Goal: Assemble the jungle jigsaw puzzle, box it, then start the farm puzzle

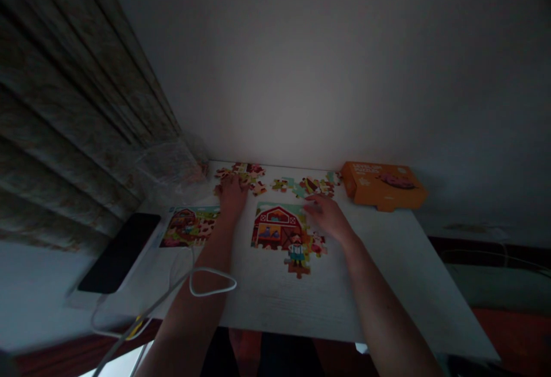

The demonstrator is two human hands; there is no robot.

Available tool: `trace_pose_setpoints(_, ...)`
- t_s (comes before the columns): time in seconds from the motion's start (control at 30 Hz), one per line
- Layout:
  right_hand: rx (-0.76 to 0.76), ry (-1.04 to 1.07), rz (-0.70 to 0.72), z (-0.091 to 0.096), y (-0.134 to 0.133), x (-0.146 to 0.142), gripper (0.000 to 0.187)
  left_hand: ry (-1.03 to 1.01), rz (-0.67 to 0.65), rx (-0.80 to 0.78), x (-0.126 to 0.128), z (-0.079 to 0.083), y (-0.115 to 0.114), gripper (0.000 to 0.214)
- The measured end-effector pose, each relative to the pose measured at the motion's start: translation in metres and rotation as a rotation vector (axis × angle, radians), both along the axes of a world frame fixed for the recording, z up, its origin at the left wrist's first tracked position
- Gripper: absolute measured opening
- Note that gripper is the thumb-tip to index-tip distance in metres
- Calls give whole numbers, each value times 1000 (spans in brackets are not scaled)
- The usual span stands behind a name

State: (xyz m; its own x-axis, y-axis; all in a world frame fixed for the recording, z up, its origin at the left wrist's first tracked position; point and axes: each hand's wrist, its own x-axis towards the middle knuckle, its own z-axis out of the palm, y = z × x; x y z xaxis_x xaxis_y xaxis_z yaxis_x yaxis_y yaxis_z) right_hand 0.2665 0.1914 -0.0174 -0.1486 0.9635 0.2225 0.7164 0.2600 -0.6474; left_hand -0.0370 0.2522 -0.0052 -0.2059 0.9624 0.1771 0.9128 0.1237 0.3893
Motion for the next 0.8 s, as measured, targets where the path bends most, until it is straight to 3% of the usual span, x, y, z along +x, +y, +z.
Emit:
trace_pose_setpoints(0.17, -13, 31, -20, 1, -1, 0, 20, -54, 28, -5, -3, 0, 2, 35)
trace_pose_setpoints(0.3, -7, 21, -29, 2, -2, -3, 19, -176, 56, 82, -6, -1, 5, 44)
trace_pose_setpoints(0.53, -53, -14, 32, 6, -5, -2, 29, -525, 5, 245, -11, 0, 15, 22)
trace_pose_setpoints(0.7, -87, -70, 124, 5, -8, -6, 47, -941, 32, 172, 3, 11, 10, 13)
trace_pose_setpoints(0.8, -106, 74, 80, 6, -6, -10, 43, -1126, -38, 50, 29, 13, -6, 15)
